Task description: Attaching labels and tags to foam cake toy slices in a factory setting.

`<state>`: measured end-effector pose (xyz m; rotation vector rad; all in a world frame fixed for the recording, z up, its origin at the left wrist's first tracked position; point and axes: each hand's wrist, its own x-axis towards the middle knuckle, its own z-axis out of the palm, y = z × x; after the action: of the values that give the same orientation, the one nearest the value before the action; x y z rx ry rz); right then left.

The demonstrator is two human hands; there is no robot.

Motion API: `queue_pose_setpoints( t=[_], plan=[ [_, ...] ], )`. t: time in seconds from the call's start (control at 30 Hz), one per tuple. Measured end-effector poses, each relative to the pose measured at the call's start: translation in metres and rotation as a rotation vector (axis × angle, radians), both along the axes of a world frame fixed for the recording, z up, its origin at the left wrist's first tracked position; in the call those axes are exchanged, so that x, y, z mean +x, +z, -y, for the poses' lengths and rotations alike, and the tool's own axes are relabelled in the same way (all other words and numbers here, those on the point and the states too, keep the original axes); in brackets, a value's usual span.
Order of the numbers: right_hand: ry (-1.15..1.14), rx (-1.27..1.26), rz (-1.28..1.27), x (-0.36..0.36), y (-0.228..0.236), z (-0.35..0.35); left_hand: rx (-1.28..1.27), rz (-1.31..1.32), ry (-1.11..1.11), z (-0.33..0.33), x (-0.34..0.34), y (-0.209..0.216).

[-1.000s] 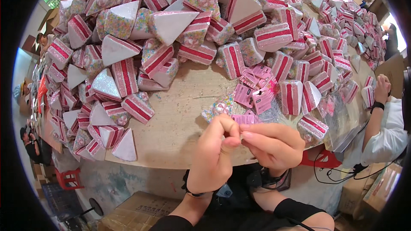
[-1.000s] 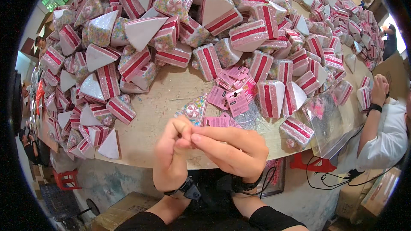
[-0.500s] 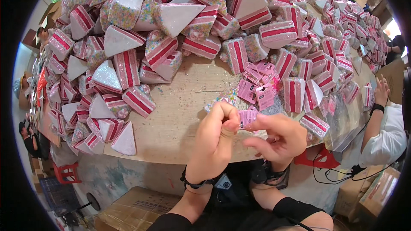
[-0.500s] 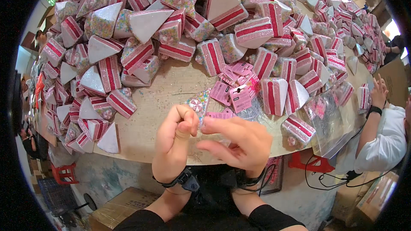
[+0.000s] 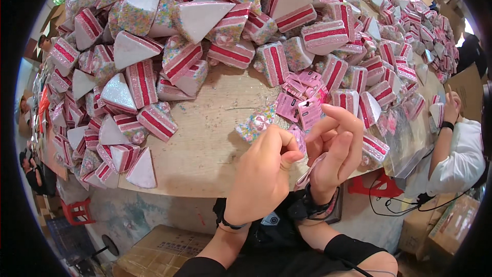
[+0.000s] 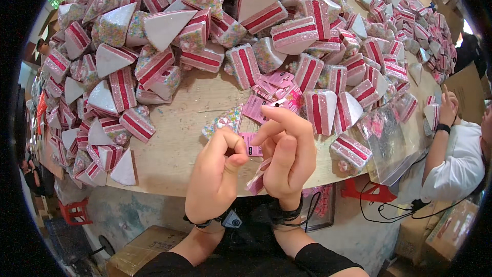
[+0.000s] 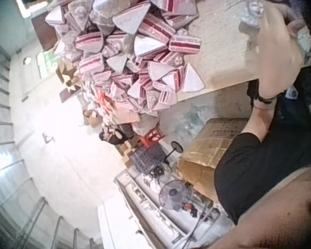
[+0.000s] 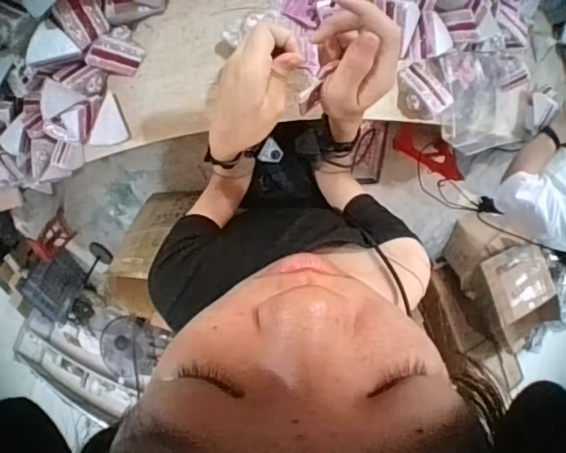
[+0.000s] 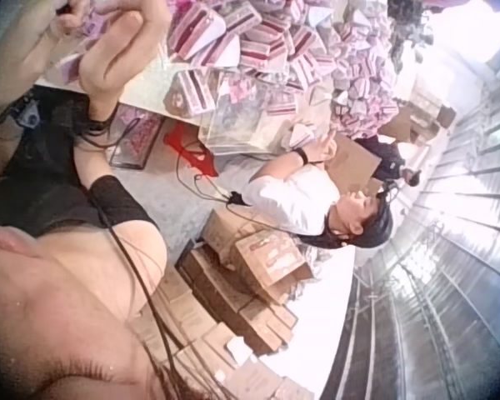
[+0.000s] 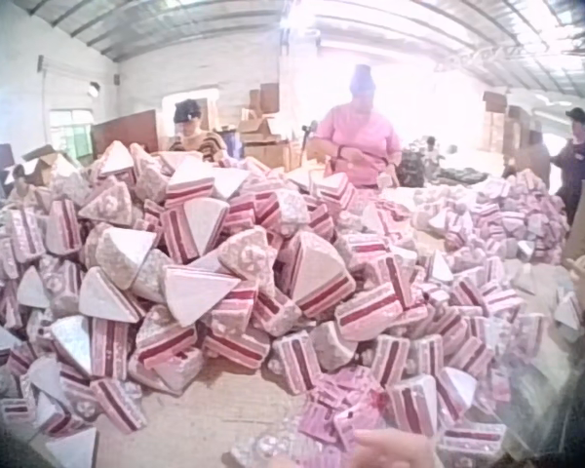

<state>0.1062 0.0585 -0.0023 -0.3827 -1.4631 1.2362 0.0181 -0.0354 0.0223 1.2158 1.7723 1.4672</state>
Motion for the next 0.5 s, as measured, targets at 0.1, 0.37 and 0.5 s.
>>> queue_pose_setpoints(
  t=[0.1, 0.37, 0.5],
  plan=[
    [-0.046, -0.021, 0.057, -0.0005, 0.0012, -0.0004, 0.017, 0.045, -0.033, -0.0025, 0.0006, -0.0010],
    [-0.090, -0.038, 0.124, 0.0009, 0.0015, -0.0048, 0.175, -0.059, 0.075, -0.0088, -0.0034, -0.0055],
    [-0.113, -0.136, 0.133, 0.0018, 0.0036, -0.0056, 0.206, -0.092, 0.054, -0.0110, -0.0055, -0.0048]
  ],
)
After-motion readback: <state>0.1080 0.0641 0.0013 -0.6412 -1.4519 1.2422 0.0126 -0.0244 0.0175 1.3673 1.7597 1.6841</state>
